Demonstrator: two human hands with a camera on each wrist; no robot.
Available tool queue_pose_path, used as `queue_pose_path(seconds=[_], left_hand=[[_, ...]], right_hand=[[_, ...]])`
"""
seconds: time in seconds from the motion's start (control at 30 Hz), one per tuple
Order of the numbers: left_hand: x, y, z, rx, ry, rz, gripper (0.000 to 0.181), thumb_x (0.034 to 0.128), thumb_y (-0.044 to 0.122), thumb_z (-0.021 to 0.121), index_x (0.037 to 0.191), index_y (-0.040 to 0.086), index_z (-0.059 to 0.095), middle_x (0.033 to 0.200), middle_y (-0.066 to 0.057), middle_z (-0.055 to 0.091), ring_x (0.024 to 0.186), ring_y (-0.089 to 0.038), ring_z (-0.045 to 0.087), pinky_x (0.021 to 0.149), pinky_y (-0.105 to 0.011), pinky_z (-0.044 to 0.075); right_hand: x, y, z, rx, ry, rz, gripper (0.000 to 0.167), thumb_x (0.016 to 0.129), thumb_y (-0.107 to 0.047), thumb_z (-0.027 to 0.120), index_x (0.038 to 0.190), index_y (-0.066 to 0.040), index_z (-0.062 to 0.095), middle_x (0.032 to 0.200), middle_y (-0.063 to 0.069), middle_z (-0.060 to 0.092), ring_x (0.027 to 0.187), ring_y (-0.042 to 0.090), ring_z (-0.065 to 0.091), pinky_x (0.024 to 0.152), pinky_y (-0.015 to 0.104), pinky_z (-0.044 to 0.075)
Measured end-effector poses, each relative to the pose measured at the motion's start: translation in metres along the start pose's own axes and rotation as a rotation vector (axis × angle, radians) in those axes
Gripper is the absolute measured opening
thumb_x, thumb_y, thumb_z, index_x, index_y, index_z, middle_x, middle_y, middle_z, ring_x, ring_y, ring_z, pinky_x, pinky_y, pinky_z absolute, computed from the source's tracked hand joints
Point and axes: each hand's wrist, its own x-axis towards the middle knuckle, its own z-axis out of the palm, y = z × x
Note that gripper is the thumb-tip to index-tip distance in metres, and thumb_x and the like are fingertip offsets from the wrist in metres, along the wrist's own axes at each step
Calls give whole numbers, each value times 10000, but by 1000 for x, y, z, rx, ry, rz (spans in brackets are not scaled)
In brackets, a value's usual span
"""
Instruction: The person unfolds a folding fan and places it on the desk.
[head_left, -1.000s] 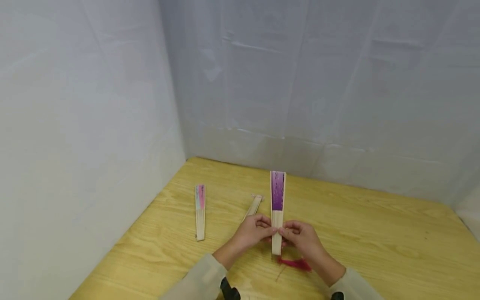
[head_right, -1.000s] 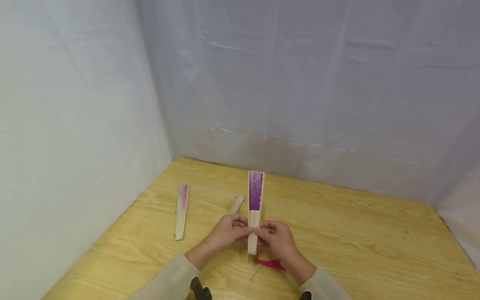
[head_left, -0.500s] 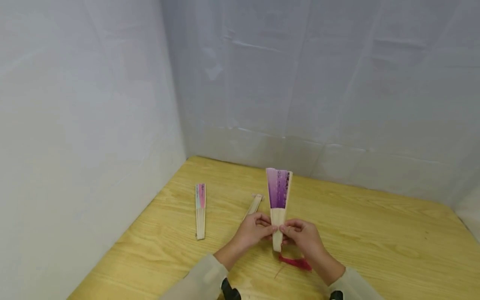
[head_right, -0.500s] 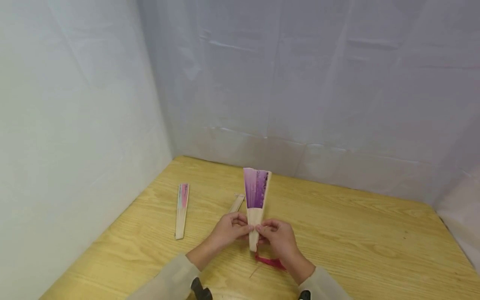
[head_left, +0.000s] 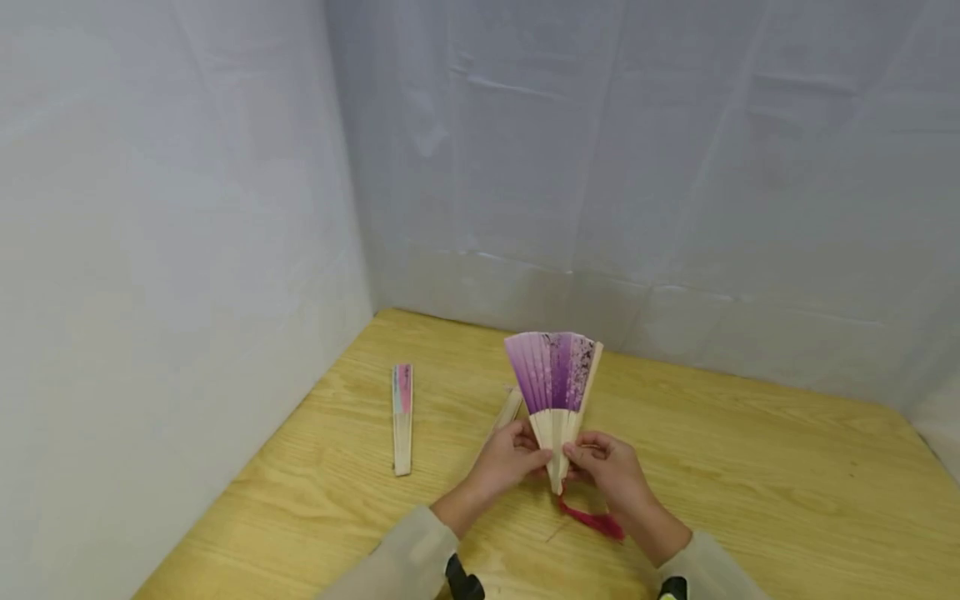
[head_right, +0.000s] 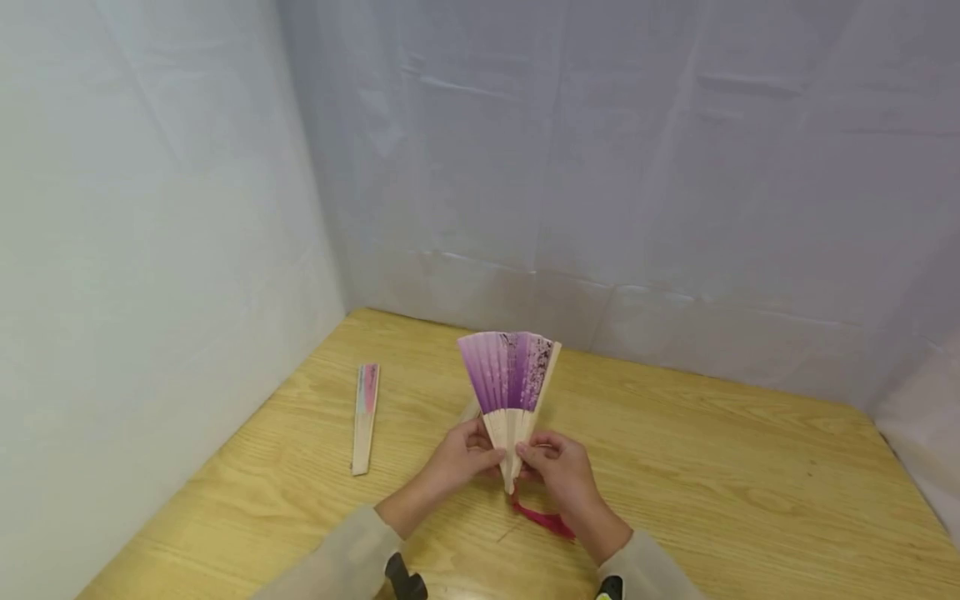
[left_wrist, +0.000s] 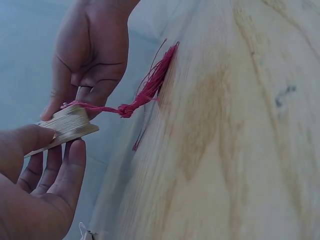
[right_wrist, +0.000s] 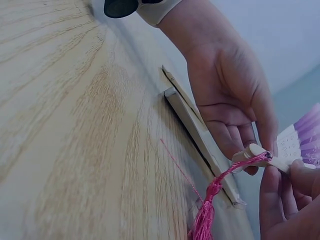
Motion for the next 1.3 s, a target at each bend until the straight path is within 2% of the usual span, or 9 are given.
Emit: queue_pose_path(seconds=[0.13, 0.27, 0.5, 0.57, 0.63, 0.73, 0.9, 1.13, 1.3], left_hand=[[0, -2, 3, 19, 4, -10, 279, 874, -15, 679, 1117, -98, 572, 886, -138, 659, 716, -146, 619, 686, -434, 581], [1, -2, 5, -18, 26, -10, 245, 878, -20, 667, 1086, -91, 557, 867, -130, 654, 670, -140, 605, 679, -454, 574], [-1, -3, 8, -74, 69, 17, 228, 891, -35, 642, 1081, -78, 522, 853, -122, 624, 657, -137, 581, 684, -468, 576], [-1, -3, 8, -90, 71, 21, 228, 904, -30, 632, 1092, -80, 513, 854, -117, 617, 665, -129, 581, 685, -449, 580], [0, -3, 7, -114, 70, 26, 241, 909, -31, 626, 1108, -89, 504, 851, -112, 611, 671, -122, 580, 693, -443, 581], [1, -2, 6, -138, 80, 19, 253, 914, -27, 622, 1127, -93, 500, 844, -89, 595, 683, -113, 579, 713, -446, 582], [2, -3, 3, -151, 100, -2, 260, 912, -26, 628, 1133, -88, 505, 841, -77, 586, 692, -103, 579, 745, -443, 580], [1, -5, 3, -147, 94, -8, 280, 903, -31, 632, 1142, -93, 499, 868, -113, 620, 704, -109, 586, 731, -406, 578], [2, -3, 3, -133, 76, -5, 332, 859, -52, 659, 1149, -95, 503, 886, -105, 622, 732, -96, 587, 685, -280, 543]], right_hand=[[0, 1, 0, 41, 8, 2, 124, 943, 6, 598, 1029, 95, 591, 793, 40, 683, 669, 104, 637, 656, 248, 568], [1, 2, 0, 65, 22, -5, 172, 947, -5, 594, 1093, 68, 538, 761, 25, 678, 642, 95, 633, 666, 269, 569], [0, 1, 0, 102, 52, -62, 555, 922, 46, 605, 1347, -31, 255, 724, -40, 644, 591, 81, 615, 622, 242, 556], [-1, 0, 0, 79, 65, -89, 565, 912, 61, 613, 1350, -27, 267, 718, -25, 627, 594, 97, 614, 627, 266, 567], [-2, -1, 0, 18, 67, -130, 475, 905, 56, 628, 1303, 27, 369, 751, 9, 627, 635, 104, 624, 650, 291, 579], [-2, -1, -2, -173, 57, -232, 319, 863, 19, 702, 1141, 72, 554, 839, 88, 655, 728, 131, 654, 690, 306, 584], [-3, 2, -6, -466, 45, -453, 374, 743, -40, 813, 1069, 7, 634, 970, 143, 692, 855, 249, 687, 708, 262, 576], [-1, 4, -10, -650, 55, -682, 372, 712, -59, 821, 1042, -18, 654, 984, 128, 711, 862, 302, 693, 664, 286, 585], [-2, 2, -13, -728, 83, -727, 310, 719, -66, 821, 982, -34, 660, 853, 71, 715, 781, 238, 697, 610, 244, 569]])
